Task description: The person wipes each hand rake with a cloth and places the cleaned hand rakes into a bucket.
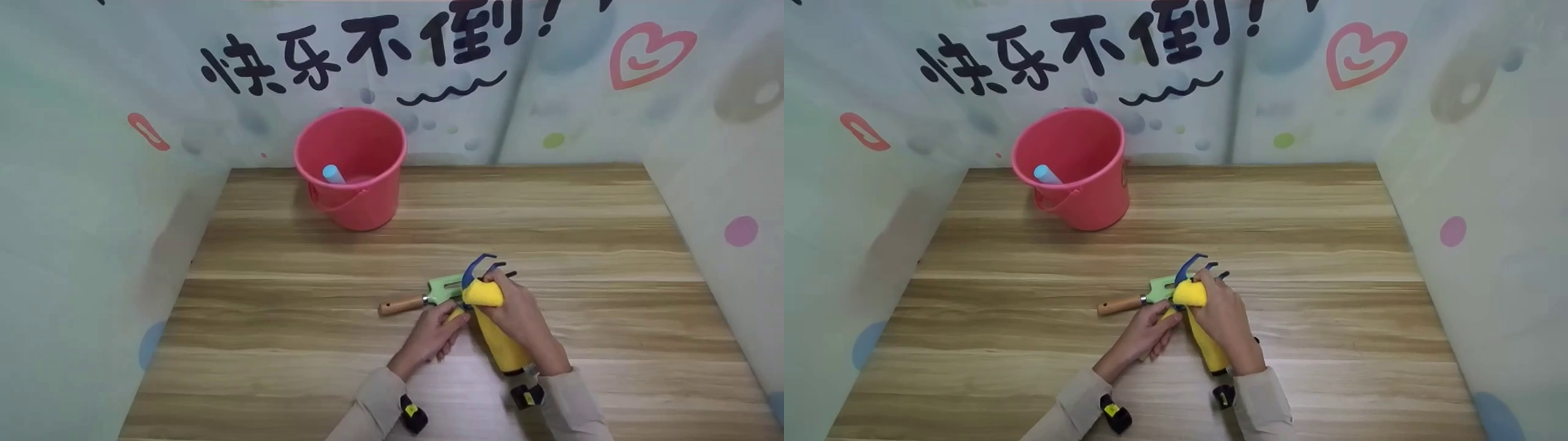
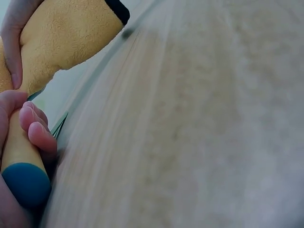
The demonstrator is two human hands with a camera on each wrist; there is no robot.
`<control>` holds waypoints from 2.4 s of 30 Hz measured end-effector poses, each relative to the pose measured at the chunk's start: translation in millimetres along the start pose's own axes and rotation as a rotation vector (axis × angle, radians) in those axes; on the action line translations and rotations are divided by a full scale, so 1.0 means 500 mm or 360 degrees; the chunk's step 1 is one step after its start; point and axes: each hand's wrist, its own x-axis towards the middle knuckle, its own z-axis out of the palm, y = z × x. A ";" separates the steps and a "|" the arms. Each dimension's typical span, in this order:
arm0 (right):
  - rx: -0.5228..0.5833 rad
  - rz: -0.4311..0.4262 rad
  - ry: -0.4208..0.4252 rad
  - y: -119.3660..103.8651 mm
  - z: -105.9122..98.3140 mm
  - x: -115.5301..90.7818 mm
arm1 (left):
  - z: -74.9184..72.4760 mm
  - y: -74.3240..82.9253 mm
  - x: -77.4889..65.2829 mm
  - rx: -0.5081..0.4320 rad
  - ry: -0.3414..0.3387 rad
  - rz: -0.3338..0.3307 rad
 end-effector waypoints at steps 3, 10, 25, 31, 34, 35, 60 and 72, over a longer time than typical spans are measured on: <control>-0.0025 0.0003 -0.0041 0.008 -0.003 -0.003 | -0.001 0.000 -0.001 -0.0003 -0.0015 -0.0012; -0.0148 0.0113 0.0102 0.026 -0.011 -0.004 | -0.004 -0.001 -0.001 -0.0016 0.0003 -0.0025; -0.0136 0.0203 0.0619 0.028 -0.015 0.001 | -0.006 -0.001 0.003 -0.0052 0.0022 -0.0052; -0.0103 0.0165 0.0882 0.030 -0.032 0.005 | -0.008 -0.001 0.005 -0.0029 0.0006 -0.0039; -0.0008 0.0074 0.1081 0.022 -0.042 0.005 | -0.010 0.001 0.003 -0.0020 -0.0024 -0.0017; 0.0028 0.0022 0.1120 0.018 -0.044 0.005 | -0.010 0.002 0.002 -0.0021 -0.0034 -0.0009; -0.0397 -0.0504 0.0514 0.001 0.024 0.030 | -0.009 0.000 -0.001 0.0036 -0.0023 -0.0082; -0.0544 -0.0516 0.0647 0.019 0.020 0.041 | -0.008 -0.001 -0.002 0.0063 -0.0048 -0.0062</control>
